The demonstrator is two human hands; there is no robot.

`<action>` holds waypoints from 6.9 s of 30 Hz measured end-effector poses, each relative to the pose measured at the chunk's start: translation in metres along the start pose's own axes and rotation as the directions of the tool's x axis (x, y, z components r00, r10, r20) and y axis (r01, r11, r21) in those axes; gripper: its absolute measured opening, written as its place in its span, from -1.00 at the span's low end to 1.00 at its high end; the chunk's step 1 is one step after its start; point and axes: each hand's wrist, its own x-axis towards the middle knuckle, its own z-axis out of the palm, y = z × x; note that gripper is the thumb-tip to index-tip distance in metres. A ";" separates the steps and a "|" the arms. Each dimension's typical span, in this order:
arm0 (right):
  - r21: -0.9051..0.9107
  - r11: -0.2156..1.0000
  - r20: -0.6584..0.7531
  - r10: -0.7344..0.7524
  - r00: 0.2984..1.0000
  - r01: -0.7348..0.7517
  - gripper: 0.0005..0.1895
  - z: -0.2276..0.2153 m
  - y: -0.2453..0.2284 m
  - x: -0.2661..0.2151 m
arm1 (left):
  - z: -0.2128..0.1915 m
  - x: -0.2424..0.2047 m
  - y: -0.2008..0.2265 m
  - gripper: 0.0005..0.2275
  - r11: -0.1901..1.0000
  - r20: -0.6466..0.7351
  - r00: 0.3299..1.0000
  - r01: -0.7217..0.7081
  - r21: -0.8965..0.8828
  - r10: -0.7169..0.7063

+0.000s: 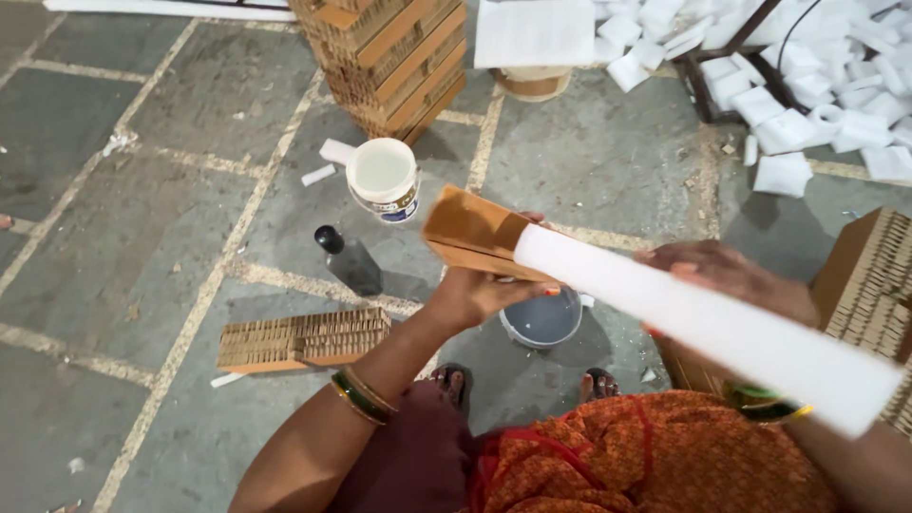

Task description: The person picks up a long, narrow wooden piece and uses a white foam roller to wipe its surface. They repeatedly dip the roller into a bucket of water and continue cleaning the wood, turning it over to clean different sides.

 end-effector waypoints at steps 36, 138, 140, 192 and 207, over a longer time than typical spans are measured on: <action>-0.021 0.998 -0.251 0.051 0.967 -0.058 -0.60 0.043 -0.027 0.021 | 0.013 0.030 -0.064 -0.44 0.779 0.334 0.942 0.211 -0.591 -0.001; -0.426 0.901 0.066 -0.061 0.996 0.084 -0.59 0.044 -0.073 0.057 | 0.004 0.020 -0.038 -0.45 0.964 0.209 0.952 -0.248 0.096 0.224; -0.442 0.894 0.069 -0.045 0.997 0.071 -0.57 0.044 -0.070 0.055 | 0.001 0.020 -0.042 -0.45 0.984 0.199 0.964 -0.177 -0.027 0.179; -0.562 0.822 -0.013 0.104 0.994 -0.094 -0.48 0.051 -0.072 0.073 | -0.009 0.008 -0.081 -0.32 0.961 0.171 0.969 -0.208 0.182 0.178; -0.352 0.922 -0.056 0.153 0.987 -0.163 -0.48 0.029 -0.015 0.029 | -0.004 -0.005 -0.039 -0.32 0.981 0.176 0.980 0.117 -0.154 -0.090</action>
